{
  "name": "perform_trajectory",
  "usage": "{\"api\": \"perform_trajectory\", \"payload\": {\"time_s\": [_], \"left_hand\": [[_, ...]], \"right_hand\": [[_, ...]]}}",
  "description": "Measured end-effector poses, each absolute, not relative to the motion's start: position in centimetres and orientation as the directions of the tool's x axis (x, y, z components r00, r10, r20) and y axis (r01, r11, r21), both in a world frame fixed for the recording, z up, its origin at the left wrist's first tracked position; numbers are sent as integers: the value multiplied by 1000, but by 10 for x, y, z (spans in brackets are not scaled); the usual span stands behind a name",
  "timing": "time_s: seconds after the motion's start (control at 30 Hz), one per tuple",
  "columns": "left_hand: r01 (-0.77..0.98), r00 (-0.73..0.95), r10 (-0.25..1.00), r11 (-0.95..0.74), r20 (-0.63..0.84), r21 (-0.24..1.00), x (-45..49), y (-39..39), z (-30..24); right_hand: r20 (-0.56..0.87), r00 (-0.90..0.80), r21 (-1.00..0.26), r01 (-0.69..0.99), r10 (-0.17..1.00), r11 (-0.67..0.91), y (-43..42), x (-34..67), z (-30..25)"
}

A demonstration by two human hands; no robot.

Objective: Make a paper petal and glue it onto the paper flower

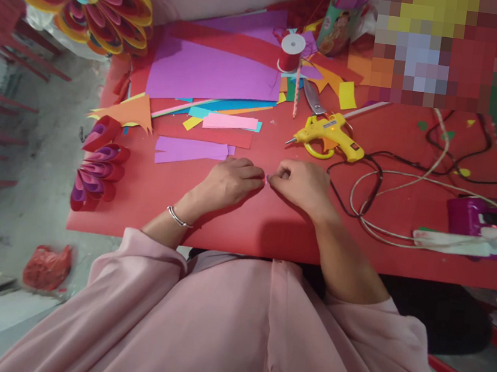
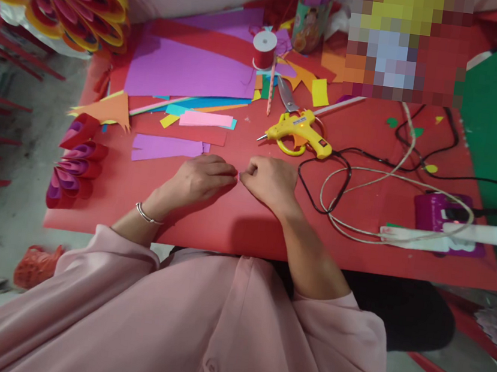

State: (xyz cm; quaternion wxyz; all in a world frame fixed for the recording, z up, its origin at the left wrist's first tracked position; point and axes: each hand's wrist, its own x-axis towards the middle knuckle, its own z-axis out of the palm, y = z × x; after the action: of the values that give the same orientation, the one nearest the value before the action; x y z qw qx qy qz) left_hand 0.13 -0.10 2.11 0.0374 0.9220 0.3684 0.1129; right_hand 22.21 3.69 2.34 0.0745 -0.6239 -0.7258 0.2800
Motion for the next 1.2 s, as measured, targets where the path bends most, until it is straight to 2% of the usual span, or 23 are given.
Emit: {"api": "perform_trajectory", "payload": {"time_s": [1.2], "left_hand": [[680,690,706,-707,159,193,2,-1,22]], "right_hand": [[-234,-218,-511,857,947,70,37,223,23]]}}
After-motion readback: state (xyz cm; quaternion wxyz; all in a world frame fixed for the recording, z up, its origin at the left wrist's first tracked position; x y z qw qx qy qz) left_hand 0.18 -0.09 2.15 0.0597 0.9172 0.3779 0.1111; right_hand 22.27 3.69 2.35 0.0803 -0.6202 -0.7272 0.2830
